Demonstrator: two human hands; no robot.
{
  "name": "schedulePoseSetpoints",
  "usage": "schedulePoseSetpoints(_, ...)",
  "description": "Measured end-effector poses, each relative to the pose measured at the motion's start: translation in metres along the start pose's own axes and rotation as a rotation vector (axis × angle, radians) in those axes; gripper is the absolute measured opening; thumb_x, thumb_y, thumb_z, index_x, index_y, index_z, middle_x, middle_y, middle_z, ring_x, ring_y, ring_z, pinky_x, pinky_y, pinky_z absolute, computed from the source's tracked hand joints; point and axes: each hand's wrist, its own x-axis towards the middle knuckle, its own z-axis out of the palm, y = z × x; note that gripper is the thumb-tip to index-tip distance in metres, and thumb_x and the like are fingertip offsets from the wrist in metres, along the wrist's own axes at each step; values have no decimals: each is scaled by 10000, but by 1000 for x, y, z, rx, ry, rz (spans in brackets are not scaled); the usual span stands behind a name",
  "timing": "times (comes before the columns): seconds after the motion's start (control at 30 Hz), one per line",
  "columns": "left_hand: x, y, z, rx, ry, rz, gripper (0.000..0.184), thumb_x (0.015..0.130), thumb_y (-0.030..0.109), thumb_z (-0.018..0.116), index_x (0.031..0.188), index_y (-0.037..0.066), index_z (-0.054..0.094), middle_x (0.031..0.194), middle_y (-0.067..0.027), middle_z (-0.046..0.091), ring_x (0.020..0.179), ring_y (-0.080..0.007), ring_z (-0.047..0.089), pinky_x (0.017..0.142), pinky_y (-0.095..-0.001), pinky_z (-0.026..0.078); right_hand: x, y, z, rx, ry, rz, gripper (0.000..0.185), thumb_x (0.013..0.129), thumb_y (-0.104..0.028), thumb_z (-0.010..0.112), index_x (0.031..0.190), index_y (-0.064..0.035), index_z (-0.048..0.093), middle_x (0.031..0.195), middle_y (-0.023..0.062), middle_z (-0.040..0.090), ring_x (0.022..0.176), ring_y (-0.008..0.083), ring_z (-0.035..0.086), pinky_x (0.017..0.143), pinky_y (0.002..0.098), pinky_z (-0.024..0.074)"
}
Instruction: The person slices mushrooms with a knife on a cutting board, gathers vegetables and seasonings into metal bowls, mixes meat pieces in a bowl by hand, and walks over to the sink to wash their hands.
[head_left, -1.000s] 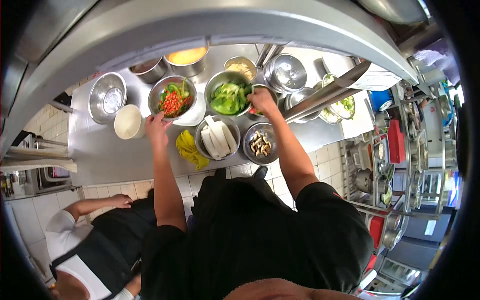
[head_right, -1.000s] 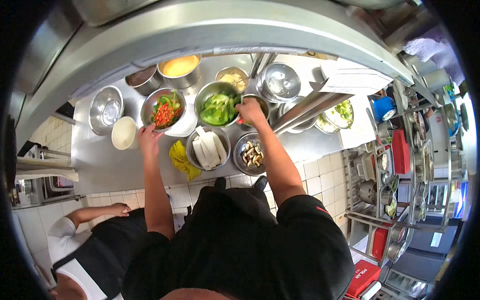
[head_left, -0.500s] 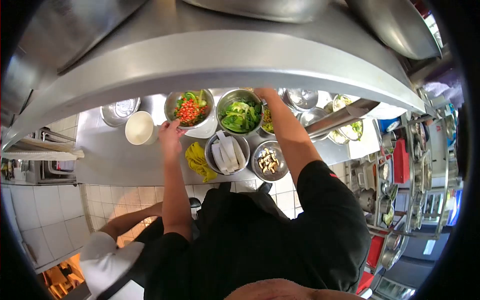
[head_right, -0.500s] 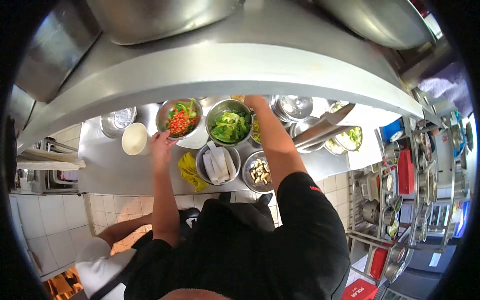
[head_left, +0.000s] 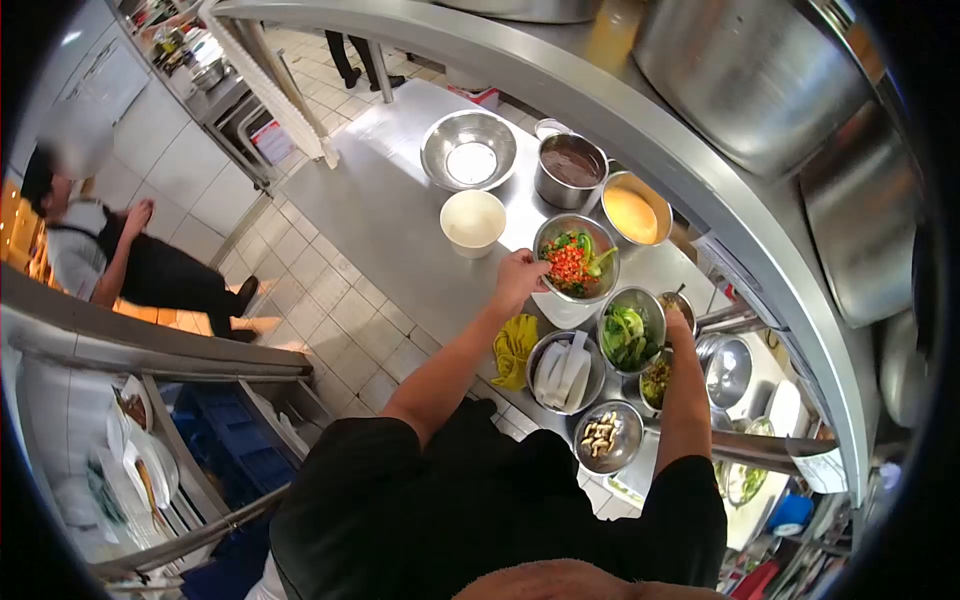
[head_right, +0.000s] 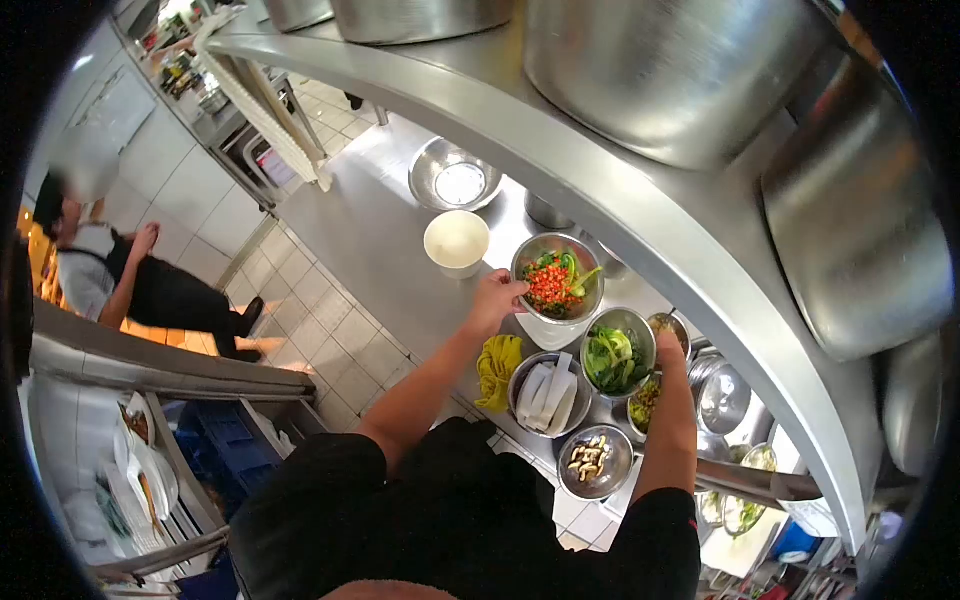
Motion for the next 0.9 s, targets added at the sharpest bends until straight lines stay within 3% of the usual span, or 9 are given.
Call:
schedulePoseSetpoints(0.13,0,-1,-4,21,46,15,143,768,85,662,801,-30,584,718,-86,606,548,-151,618,508,-277,566,13,19,23,-219,-130,-86,296,861,-261,544,1001,-44,691,1079,235,642,1064,374,602,882,428,488)
schedulePoseSetpoints(0.23,-1,7,-10,112,54,42,166,766,104,667,808,-41,595,734,-90,619,543,-154,610,497,-280,547,96,122,133,128,579,-265,315,860,-267,531,963,-12,684,971,207,668,910,409,637,779,429,526)
schedulePoseSetpoints(0.3,-10,14,-5,169,53,65,195,759,121,679,829,-44,603,758,-97,634,578,-157,616,506,-282,528,36,42,61,211,234,143,377,832,-346,540,937,-14,684,969,226,658,921,370,633,815,451,500)
schedulePoseSetpoints(0.4,-16,22,4,39,-31,43,157,786,104,683,833,-10,586,765,-83,612,636,-153,621,541,-274,549,-20,13,-9,-485,271,-222,173,686,-268,627,694,-102,673,732,153,656,707,336,648,603,458,507)
schedulePoseSetpoints(0.47,-12,21,14,64,-51,26,146,795,76,664,835,-15,557,704,-71,575,578,-149,591,546,-281,566,-8,24,-16,282,295,210,164,742,-233,676,710,-74,649,688,86,612,695,206,641,563,363,527)
schedulePoseSetpoints(0.53,-10,21,31,76,-128,-16,135,793,58,650,836,-21,549,680,-74,567,556,-151,583,557,-299,580,-66,-41,-74,1624,478,363,97,835,-156,640,831,-59,638,808,59,607,769,167,621,605,309,552)
schedulePoseSetpoints(0.67,-7,16,71,78,-193,-83,115,788,25,621,831,-38,535,658,-91,569,530,-164,583,577,-337,601,-54,-24,-101,1830,328,43,160,845,-46,643,993,5,605,954,92,611,851,197,625,755,340,592)
schedulePoseSetpoints(0.73,-3,8,88,80,-243,-86,116,791,27,617,829,-44,533,695,-122,602,549,-183,608,568,-339,595,-107,-91,-159,1898,574,-8,171,816,-7,652,979,13,606,848,85,619,697,187,621,613,287,558)
schedulePoseSetpoints(0.9,-5,-4,123,146,-354,-112,84,813,32,600,844,-22,544,741,-120,617,588,-182,626,598,-355,599,-145,-162,-200,1378,636,-60,168,757,-97,715,893,-6,675,862,90,676,747,163,647,677,307,546)
